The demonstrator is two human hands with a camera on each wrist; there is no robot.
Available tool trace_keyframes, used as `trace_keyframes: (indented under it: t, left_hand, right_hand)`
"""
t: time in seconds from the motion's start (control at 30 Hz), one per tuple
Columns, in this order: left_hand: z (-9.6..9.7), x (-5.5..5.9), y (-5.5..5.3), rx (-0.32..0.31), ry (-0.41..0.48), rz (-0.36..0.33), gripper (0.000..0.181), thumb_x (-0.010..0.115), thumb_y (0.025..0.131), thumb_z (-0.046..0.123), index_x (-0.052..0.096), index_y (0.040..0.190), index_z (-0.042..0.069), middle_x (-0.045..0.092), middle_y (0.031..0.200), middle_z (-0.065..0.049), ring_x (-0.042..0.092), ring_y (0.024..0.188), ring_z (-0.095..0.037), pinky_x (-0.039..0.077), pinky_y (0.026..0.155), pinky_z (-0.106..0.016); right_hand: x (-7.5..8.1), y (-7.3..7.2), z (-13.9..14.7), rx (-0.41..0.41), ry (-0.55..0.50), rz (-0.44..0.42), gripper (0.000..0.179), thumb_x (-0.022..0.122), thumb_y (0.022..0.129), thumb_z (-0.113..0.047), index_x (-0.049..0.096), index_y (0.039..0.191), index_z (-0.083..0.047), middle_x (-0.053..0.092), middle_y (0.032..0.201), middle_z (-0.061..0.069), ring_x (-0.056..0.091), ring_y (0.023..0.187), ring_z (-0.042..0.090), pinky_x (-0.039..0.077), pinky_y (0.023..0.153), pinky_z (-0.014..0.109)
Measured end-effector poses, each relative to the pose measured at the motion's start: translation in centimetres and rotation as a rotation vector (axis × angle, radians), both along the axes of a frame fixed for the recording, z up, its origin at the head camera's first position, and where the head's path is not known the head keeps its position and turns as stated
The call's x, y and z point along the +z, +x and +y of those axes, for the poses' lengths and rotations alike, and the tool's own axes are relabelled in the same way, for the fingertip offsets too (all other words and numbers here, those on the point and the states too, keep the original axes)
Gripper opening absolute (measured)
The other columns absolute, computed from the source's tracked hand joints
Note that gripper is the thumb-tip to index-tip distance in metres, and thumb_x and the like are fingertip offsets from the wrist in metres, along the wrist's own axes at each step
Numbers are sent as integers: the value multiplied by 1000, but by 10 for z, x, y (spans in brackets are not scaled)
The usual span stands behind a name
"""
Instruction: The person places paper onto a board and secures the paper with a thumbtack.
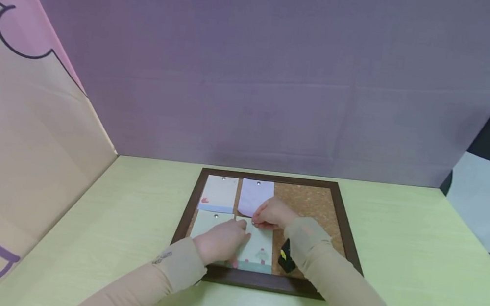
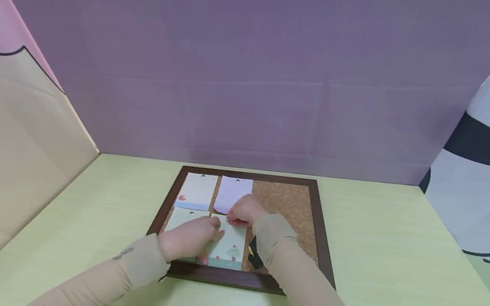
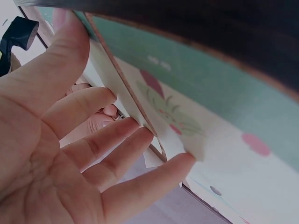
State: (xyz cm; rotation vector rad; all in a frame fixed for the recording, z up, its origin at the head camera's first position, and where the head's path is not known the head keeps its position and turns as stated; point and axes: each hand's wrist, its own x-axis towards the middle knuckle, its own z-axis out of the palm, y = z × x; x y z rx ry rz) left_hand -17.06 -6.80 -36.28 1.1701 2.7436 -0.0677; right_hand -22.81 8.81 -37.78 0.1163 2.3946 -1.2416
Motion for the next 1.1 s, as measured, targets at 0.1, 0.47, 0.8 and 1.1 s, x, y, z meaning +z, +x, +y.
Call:
trace_keyframes:
  t: [0.1, 0.47, 0.8, 1.1]
  left_hand:
    - [0, 0, 0, 4, -6, -3, 63, 87, 58, 33, 68, 111, 6, 59, 98, -4, 57, 84, -14, 52, 81, -24]
    - [-2, -2, 1, 5, -1, -1, 61, 86, 58, 33, 68, 110, 7, 59, 97, -4, 54, 80, -13, 52, 77, -24]
    - [-3, -1, 2, 23, 23, -25, 63, 86, 58, 31, 67, 112, 6, 59, 97, -4, 53, 79, -13, 52, 76, -23]
    - [-6, -3, 4, 20, 30, -25, 61, 86, 59, 29, 68, 112, 6, 59, 98, -6, 53, 79, -13, 52, 76, -24]
  right_hand:
    - [1, 0, 0, -6, -1, -4, 8, 66, 82, -1, 72, 86, 3, 62, 59, -3, 52, 52, 4, 46, 48, 15]
    - [3, 3, -6, 13, 18, 20, 7, 65, 82, 1, 70, 78, 6, 59, 58, 1, 53, 52, 7, 48, 49, 17]
    - [5, 0, -12, 30, 116, -1, 9, 64, 82, 2, 67, 74, 4, 56, 59, 2, 53, 53, 9, 49, 49, 17]
    - [3, 1, -16, 70, 195, 37, 16, 64, 79, 2, 64, 64, 0, 54, 54, 1, 49, 47, 8, 45, 44, 15]
